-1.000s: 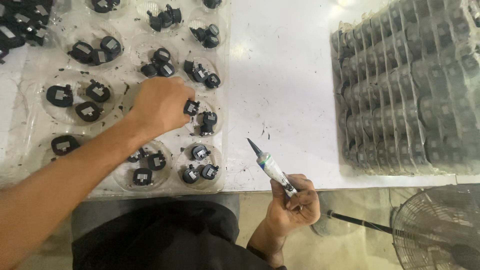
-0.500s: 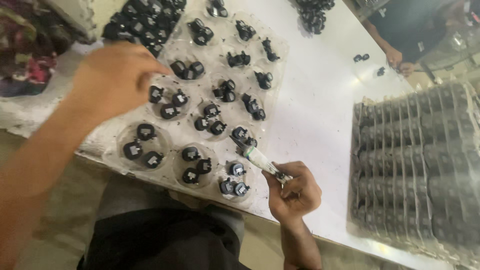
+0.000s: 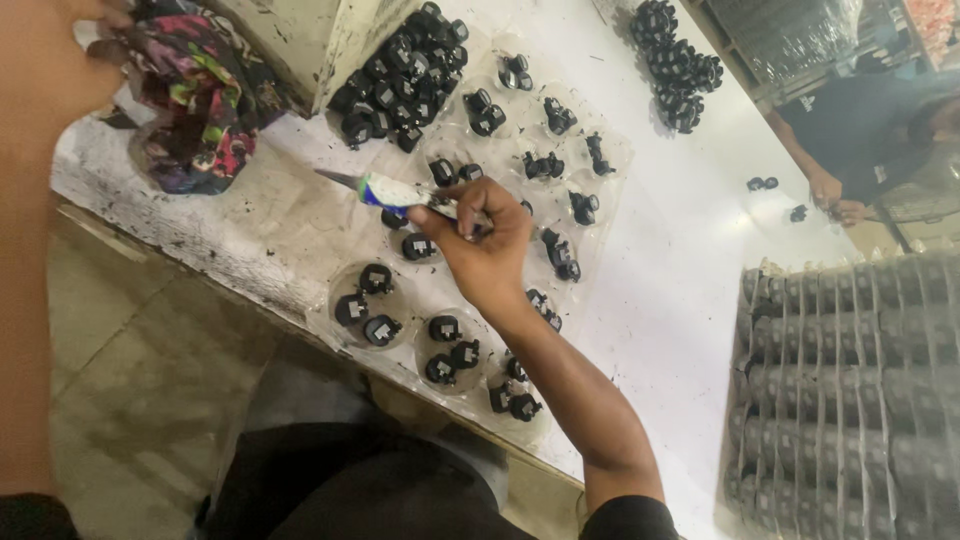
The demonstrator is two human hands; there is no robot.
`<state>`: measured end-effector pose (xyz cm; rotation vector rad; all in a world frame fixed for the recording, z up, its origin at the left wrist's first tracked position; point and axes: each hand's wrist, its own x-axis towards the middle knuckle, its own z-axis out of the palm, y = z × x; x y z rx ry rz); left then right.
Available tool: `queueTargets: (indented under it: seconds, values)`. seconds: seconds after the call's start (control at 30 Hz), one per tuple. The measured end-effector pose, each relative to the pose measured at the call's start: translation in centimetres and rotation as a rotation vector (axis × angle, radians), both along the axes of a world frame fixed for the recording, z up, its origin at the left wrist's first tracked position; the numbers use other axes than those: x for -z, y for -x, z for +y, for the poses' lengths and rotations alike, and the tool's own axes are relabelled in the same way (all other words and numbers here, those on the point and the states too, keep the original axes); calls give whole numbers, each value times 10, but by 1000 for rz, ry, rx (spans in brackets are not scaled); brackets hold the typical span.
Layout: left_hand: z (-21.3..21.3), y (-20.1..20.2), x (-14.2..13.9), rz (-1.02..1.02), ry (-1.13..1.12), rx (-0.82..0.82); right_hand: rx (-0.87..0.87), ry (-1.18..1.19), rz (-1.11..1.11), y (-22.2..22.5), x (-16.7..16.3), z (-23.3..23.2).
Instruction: The person sits at a workbench and applies glue from a tube onto small black plastic components, placing each glued component into a plastic tray. They occasionally wipe the glue tube with a cloth and pick new components one at a time from the trays.
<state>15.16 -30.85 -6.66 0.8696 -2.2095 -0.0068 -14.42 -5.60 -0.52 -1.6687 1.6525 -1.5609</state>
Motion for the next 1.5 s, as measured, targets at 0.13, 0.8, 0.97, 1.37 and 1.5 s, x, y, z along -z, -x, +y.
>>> queueTargets:
  seconds: [0.13,0.8,0.97,1.37,1.5]
  values:
    - [-1,4,36,269,-141,40,-57,-12,-225,-24,21,-49]
    - [83,36,84,1717,-1265,528,-243,172,489,-75,22,-63]
    - [101,27,67,1638,-1121,569,-276,-54,207,-52,-2,-29]
    - [132,30,32,1212,-786,521,-270,-409,-636,-14,51,5]
    - [141,31,14,1110,-769,374,-257,-350,-546,-17,41,4]
